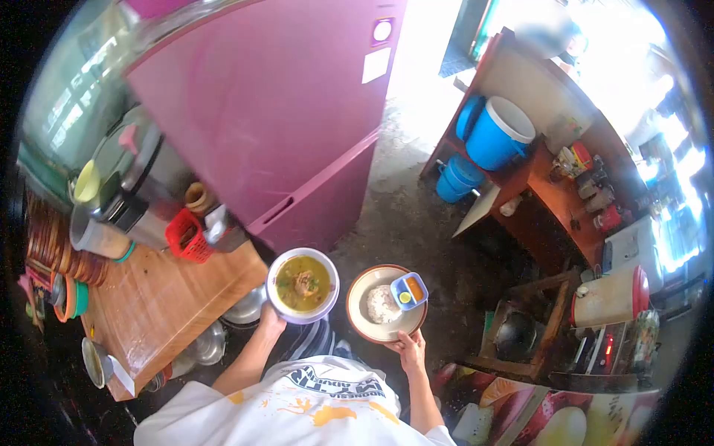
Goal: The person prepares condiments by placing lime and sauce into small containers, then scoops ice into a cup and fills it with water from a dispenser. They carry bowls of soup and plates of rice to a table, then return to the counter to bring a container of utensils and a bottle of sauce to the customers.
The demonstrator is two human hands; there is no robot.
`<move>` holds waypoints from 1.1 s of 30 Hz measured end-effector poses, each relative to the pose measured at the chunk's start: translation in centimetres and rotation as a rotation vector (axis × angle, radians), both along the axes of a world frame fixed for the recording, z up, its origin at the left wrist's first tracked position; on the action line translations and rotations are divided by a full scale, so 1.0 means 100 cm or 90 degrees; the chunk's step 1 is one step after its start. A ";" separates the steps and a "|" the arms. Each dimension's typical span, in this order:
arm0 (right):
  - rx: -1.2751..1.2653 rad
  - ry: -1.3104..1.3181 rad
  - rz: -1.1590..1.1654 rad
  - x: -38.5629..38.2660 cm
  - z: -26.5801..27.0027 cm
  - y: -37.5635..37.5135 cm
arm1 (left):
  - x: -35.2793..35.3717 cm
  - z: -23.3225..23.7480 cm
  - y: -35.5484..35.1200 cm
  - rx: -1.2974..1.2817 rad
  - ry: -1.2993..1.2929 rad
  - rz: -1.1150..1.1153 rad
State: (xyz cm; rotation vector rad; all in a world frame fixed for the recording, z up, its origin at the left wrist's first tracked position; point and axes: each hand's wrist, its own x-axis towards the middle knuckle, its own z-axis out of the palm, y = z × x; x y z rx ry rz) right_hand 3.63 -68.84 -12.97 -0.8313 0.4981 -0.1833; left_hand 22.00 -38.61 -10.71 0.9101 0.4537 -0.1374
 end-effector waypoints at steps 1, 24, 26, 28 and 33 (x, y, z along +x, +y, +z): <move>0.009 -0.002 -0.030 0.000 -0.009 -0.020 | 0.015 -0.001 -0.026 0.023 0.024 -0.029; 0.001 -0.017 -0.134 0.389 0.083 -0.377 | 0.453 0.112 -0.499 0.018 0.038 -0.156; 0.003 -0.035 -0.083 0.444 0.081 -0.408 | 0.488 0.124 -0.514 0.029 0.034 -0.133; 0.002 -0.016 -0.053 0.505 0.087 -0.427 | 0.547 0.122 -0.524 0.002 0.022 -0.104; -0.008 0.008 0.048 0.661 0.103 -0.471 | 0.659 0.177 -0.556 0.010 0.046 -0.001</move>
